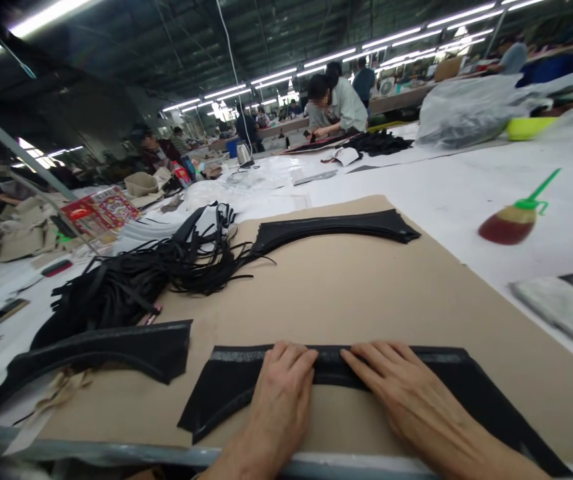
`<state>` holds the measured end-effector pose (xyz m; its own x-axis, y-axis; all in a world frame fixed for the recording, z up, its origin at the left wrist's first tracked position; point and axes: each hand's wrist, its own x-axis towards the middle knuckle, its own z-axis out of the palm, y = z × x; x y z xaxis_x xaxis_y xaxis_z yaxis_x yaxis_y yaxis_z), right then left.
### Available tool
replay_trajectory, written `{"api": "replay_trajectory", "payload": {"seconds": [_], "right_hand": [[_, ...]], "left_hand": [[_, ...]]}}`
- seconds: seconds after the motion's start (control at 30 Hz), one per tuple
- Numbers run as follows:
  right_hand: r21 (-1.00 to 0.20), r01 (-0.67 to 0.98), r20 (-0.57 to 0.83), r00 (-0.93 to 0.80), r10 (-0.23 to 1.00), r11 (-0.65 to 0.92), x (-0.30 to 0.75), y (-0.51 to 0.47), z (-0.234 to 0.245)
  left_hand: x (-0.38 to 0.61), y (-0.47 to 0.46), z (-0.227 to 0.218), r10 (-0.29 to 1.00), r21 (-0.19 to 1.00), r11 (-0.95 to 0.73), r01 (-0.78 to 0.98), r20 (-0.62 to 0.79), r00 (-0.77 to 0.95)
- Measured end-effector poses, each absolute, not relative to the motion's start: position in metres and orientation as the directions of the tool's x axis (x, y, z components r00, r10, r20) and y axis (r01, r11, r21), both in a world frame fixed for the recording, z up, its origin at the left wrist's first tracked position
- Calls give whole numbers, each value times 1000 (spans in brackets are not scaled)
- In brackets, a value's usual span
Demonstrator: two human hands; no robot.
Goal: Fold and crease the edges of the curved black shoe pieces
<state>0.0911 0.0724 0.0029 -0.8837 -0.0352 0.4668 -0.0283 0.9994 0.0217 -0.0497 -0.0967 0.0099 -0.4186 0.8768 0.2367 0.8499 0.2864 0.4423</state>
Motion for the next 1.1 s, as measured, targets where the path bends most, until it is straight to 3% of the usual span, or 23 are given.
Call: {"api": "replay_trajectory", "payload": {"seconds": [0.1,0.17,0.4,0.57,0.87,1.1], "right_hand": [[-4,1,444,-896,3,1000,91,74,-7],[-26,14,430,-903,23,1000,92,75,-10],[-35,37,386,-921,48,999,89,78,0],[-14,56,379,-924,58,998,87,79,7],[-52,-86,319,-946,-65,995,36,36,12],[-51,-75,323,-945,-54,996,35,34,2]], "left_hand": [[-65,-110,12,840,562,239,792,290,-459],[-78,-119,12,807,575,243,781,327,-492],[-104,-141,12,890,382,313,870,203,-409],[-103,-144,9,904,307,309,900,199,-378],[-99,-139,6,924,109,315,943,194,-330],[-105,-149,3,931,102,301,948,184,-315]]}}
